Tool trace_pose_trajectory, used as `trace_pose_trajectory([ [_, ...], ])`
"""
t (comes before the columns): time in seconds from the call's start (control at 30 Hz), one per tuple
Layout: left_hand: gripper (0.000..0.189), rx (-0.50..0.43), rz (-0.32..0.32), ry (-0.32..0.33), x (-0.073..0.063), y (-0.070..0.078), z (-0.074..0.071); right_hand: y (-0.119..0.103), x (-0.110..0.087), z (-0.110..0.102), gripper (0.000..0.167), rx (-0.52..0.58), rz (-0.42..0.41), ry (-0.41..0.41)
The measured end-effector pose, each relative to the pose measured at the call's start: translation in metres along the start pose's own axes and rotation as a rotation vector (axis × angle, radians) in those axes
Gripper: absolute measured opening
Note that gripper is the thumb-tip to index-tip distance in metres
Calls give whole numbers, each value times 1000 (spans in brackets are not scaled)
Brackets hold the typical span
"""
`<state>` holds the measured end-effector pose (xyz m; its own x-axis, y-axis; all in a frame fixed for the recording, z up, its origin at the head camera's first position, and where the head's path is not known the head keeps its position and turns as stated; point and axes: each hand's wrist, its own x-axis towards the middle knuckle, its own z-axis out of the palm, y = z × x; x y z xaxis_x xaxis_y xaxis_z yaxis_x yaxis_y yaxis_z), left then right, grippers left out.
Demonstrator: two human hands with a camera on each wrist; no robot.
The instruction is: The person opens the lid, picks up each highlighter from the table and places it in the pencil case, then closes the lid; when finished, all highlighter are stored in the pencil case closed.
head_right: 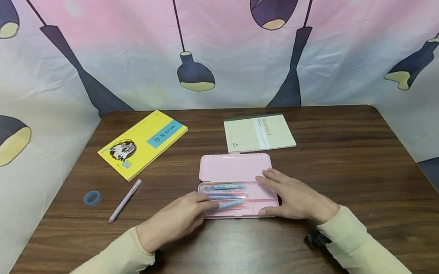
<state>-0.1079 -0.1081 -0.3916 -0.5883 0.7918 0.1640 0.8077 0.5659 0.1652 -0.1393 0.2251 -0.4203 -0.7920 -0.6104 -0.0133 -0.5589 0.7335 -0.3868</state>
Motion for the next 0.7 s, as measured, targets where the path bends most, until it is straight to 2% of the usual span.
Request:
trace_pose_trajectory([
  [0.3, 12, -5, 62, -3, 9, -1, 1, 0, 1, 0, 87, -1, -12, 10],
  [0.53, 13, -19, 52, -39, 13, -2, 0, 1, 1, 0, 86, -7, -27, 26],
  [0.7, 14, -4, 39, -52, 14, -1, 1, 1, 1, 1, 88, 3, -10, 6],
])
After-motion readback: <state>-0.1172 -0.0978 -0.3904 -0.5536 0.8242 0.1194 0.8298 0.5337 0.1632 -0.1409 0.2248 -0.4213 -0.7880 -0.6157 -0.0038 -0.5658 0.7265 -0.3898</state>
